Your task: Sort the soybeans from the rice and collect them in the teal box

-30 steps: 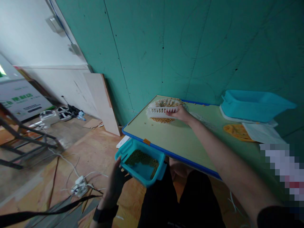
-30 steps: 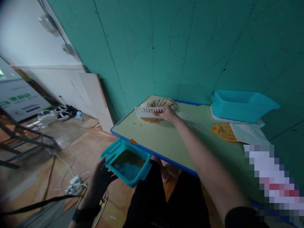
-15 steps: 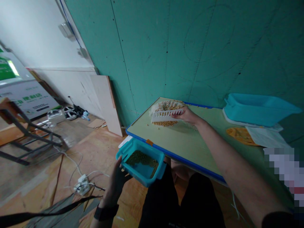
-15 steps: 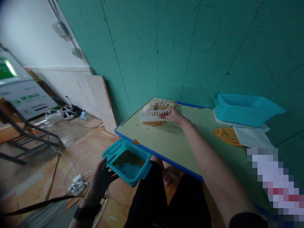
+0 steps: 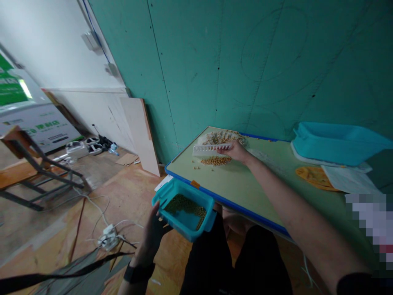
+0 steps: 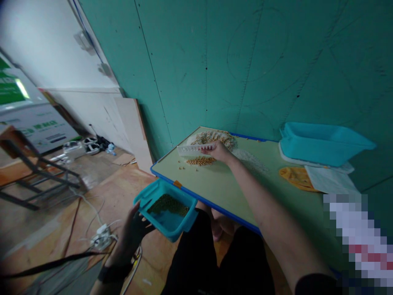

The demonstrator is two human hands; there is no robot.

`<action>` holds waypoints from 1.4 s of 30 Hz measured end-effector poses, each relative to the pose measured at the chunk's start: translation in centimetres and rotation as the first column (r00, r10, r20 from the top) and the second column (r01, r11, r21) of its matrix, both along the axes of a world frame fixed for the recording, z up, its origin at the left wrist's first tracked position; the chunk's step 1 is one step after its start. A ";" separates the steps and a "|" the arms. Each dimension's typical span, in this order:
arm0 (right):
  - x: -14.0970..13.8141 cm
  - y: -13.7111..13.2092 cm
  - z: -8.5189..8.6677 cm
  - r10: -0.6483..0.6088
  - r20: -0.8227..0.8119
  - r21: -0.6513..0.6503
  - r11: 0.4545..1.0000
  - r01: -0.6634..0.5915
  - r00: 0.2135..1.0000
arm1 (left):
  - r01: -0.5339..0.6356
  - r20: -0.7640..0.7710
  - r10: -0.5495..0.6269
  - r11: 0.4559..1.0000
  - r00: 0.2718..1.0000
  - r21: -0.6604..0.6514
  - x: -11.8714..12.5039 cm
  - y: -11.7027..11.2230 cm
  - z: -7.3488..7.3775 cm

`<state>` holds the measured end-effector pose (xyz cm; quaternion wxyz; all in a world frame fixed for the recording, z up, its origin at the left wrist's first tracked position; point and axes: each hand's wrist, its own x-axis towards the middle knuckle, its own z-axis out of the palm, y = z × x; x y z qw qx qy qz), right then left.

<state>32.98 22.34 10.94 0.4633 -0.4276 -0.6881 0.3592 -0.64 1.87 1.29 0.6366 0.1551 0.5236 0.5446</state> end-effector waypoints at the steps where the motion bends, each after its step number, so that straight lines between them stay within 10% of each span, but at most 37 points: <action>1: -0.1 0.1 -0.2 0.004 0.010 0.002 1.000 -0.004 1.000 | 0.003 -0.002 -0.003 1.000 1.000 0.010 0.0 0.0 0.0; 25: 3.9 -1.6 1.6 0.106 -0.020 -0.127 0.986 -0.108 0.994 | 0.084 -0.032 -0.080 0.982 0.996 0.170 0.5 -1.1 0.0; 42: -4.4 -3.7 1.2 -0.118 0.261 0.155 0.985 0.079 0.958 | 0.042 -0.025 -0.039 0.990 0.999 0.131 0.4 -0.8 -0.5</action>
